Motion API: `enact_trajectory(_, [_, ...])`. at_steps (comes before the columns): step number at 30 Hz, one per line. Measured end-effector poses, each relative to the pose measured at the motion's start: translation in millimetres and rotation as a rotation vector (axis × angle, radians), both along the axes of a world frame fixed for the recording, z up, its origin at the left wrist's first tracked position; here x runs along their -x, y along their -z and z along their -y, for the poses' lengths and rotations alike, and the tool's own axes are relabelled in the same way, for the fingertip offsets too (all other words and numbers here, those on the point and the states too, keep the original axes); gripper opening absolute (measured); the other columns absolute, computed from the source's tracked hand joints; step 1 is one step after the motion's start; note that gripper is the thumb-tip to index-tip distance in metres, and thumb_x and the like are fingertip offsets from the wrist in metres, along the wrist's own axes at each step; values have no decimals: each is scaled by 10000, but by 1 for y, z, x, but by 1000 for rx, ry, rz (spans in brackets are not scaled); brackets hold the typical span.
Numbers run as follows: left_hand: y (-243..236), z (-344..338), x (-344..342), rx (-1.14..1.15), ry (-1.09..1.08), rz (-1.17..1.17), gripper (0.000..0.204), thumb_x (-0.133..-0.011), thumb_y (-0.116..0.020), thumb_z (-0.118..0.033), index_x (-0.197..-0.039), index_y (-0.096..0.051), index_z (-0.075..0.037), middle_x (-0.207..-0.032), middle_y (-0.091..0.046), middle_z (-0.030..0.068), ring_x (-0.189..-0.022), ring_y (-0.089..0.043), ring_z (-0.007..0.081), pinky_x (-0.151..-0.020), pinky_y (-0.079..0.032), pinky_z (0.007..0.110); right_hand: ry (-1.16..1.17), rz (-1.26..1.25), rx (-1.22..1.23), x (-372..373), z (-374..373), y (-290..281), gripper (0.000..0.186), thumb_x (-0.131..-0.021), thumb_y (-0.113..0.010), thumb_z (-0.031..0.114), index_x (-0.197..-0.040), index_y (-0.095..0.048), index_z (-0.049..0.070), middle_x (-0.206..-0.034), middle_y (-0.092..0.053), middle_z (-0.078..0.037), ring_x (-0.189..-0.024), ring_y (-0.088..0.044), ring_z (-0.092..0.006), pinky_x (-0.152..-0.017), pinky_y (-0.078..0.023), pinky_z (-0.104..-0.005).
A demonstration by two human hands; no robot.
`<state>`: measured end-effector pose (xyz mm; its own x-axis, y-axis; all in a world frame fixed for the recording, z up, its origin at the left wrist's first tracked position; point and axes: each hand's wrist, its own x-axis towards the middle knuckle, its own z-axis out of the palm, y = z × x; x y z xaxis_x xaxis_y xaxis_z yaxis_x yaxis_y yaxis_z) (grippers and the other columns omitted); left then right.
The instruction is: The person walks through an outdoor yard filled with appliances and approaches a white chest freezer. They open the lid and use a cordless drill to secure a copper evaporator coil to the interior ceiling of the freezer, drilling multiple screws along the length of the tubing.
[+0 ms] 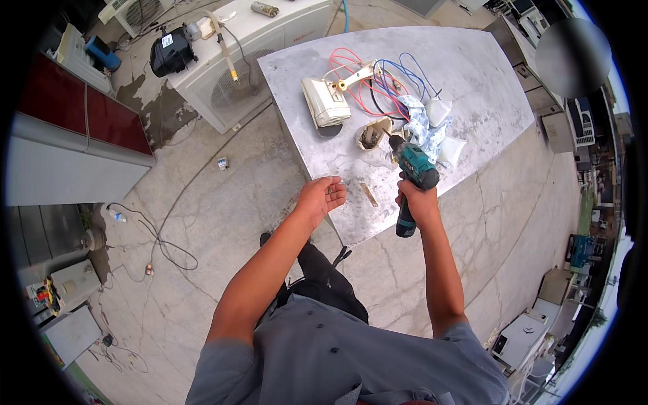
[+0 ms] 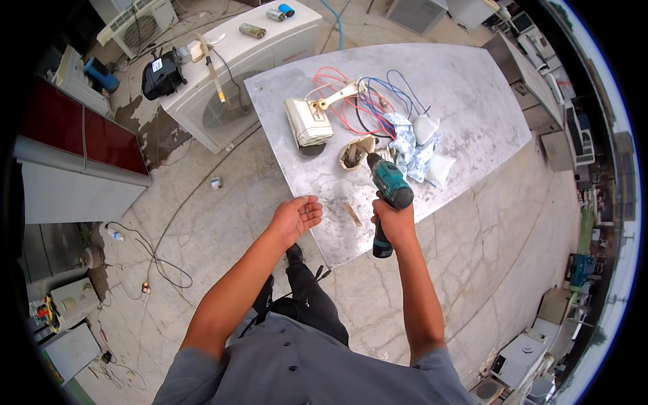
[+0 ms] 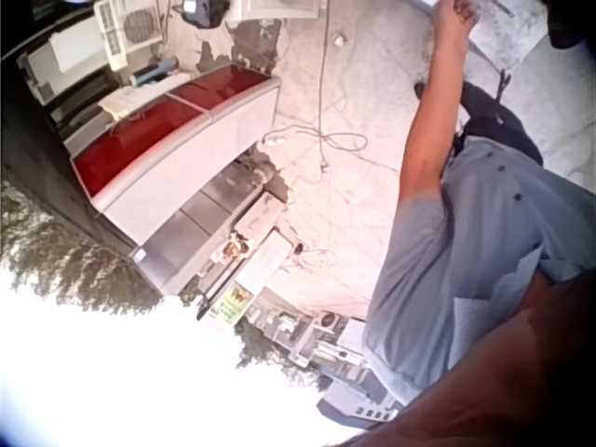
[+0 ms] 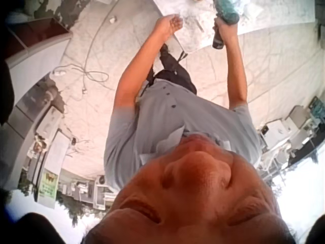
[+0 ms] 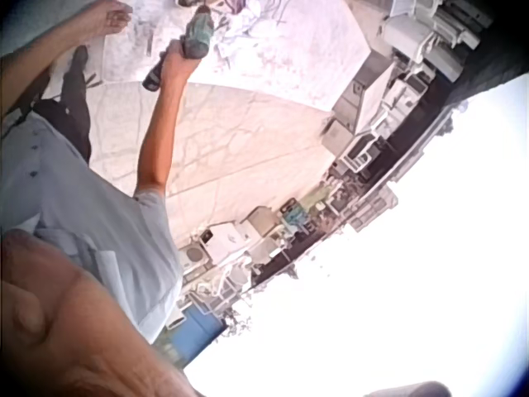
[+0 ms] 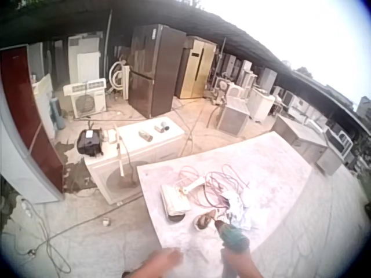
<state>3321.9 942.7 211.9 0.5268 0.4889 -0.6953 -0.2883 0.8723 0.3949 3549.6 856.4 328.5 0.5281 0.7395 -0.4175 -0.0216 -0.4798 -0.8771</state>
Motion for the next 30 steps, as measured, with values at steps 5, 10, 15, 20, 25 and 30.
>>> enact_trajectory(5, [-8, -35, -46, 177, -138, 192, 401, -1095, -492, -335, -1238, -590, 26, -1088, -683, 148, -961, -690, 254, -899, -600, 413, -77, -13, -20, 67, 47, -65, 359, -880, -657, -10, -1236, -617, -38, -1009, -672, -79, -675, -643, -152, -619, -548, -323])
enact_trajectory(10, [-26, -35, 24, 137, -288, 488, 348, -1099, -497, -285, -1233, -592, 22, -1062, -689, 134, -943, -693, 249, -910, -593, 405, -282, 16, 81, 146, 77, -77, 416, -888, -663, 19, -1300, -616, -14, -1114, -680, -84, -725, -657, -151, -655, -548, -326])
enact_trajectory(15, [-23, 13, 197, -21, -540, 406, 199, -1070, -537, -138, -1201, -619, -11, -1026, -700, 103, -892, -706, 227, -822, -610, 384, -527, -31, 77, 267, 83, -83, 403, -865, -644, 4, -1266, -624, -26, -936, -669, -73, -704, -656, -166, -658, -542, -342])
enact_trajectory(20, [-15, 101, 438, -117, -924, 227, 174, -1057, -581, -150, -1172, -655, -43, -994, -710, 83, -851, -706, 205, -800, -613, 364, -892, -27, 27, 430, 107, -93, 409, -872, -656, 89, -1266, -616, -14, -1006, -671, -100, -682, -649, -175, -633, -531, -334])
enact_trajectory(25, [-34, 258, 701, -138, -1299, -39, 166, -1037, -647, -205, -1099, -675, -53, -922, -699, 41, -783, -680, 141, -732, -607, 329, -1244, 151, -98, 589, 61, -47, 330, -855, -685, 60, -1160, -621, -48, -853, -677, -94, -611, -646, -178, -566, -510, -342])
enact_trajectory(30, [-14, 467, 887, -57, -1712, -320, 196, -1007, -709, -268, -954, -704, -79, -742, -617, -35, -619, -562, 83, -589, -519, 264, -1395, 818, 168, 699, 23, 74, 245, -765, -746, 124, -913, -678, -58, -678, -659, -137, -587, -696, -259, -550, -537, -402])
